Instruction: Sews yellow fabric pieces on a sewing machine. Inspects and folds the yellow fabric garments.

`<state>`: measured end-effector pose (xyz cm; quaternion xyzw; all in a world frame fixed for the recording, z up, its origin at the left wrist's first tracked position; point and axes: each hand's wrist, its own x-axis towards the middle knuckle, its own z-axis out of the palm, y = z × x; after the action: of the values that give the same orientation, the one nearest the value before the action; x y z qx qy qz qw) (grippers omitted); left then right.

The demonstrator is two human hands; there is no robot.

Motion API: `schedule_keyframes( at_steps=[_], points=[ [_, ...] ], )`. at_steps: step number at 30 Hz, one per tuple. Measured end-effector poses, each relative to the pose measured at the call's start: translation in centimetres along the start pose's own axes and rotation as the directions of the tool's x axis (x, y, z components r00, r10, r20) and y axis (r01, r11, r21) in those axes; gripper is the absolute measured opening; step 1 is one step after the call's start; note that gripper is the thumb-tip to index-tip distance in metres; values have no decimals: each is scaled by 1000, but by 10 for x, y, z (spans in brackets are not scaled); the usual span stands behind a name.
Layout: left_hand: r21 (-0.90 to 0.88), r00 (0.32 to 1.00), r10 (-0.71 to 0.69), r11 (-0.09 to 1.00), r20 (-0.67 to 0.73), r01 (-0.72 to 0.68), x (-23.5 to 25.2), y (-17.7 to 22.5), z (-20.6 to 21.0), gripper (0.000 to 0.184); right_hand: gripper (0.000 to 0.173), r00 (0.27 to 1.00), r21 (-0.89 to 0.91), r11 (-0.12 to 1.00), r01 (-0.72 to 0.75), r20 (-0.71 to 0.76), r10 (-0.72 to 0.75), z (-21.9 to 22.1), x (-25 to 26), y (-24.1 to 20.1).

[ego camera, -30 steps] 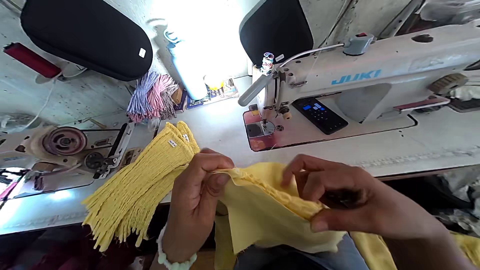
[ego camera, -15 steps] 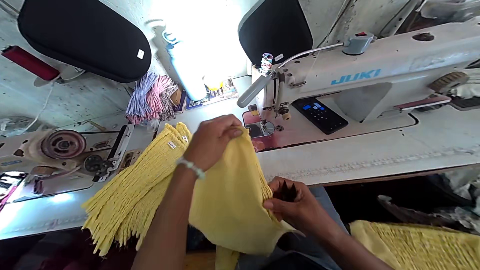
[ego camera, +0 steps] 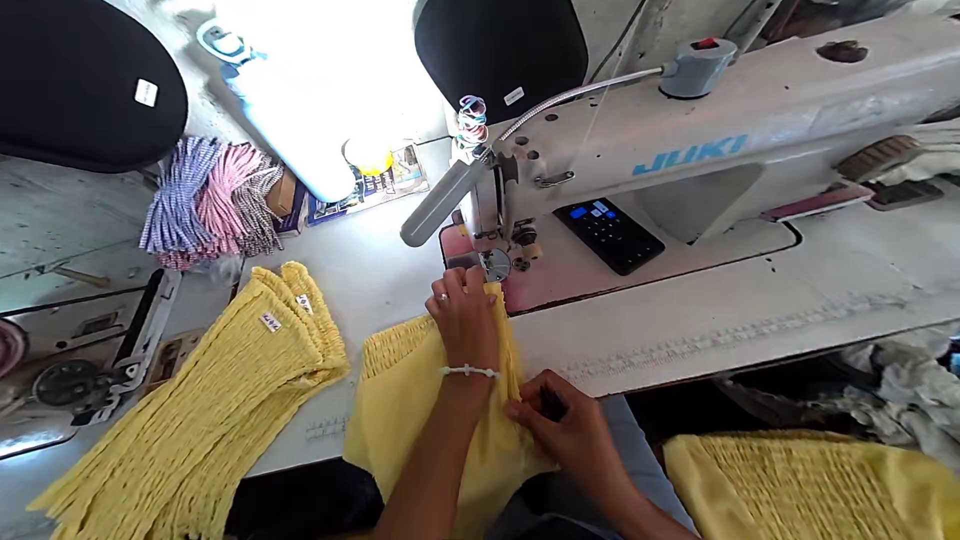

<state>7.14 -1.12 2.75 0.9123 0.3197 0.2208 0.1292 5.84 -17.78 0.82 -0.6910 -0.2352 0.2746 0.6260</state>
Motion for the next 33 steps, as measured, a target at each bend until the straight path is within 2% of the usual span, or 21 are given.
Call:
schedule_keyframes(
  at_steps=[5,9,14,18,20,27,30,33],
  points=[
    [10,993,109,994,-41,-109,-9,0,10,12,19,1000,16,1000,17,15,-17,-2,0,3],
    [44,988,155,987,-26,-154,-25,-1,9,18,17,1000,73,997,9,26,-11,-2,1,6],
    [-7,987,164,986,-4,-164,-47,-6,8,28,20,997,54,996,65,45,-68,-4,-2,13],
    [120,982,189,975,11,-189,-54,-6,7,35,23,995,60,998,36,90,-41,-12,-4,1],
    [142,983,185,972,17,-185,-56,-7,8,37,20,994,57,996,75,70,-79,-10,-4,10],
    [78,979,203,976,-14,-202,-48,-10,16,37,22,993,53,995,81,81,-85,-11,-3,12],
    [-10,973,229,973,19,-229,-30,-17,18,36,24,995,34,998,50,85,-53,-9,2,7],
    [-26,970,239,971,34,-239,-20,-21,20,35,23,994,5,999,51,94,-51,-5,5,5]
  ],
)
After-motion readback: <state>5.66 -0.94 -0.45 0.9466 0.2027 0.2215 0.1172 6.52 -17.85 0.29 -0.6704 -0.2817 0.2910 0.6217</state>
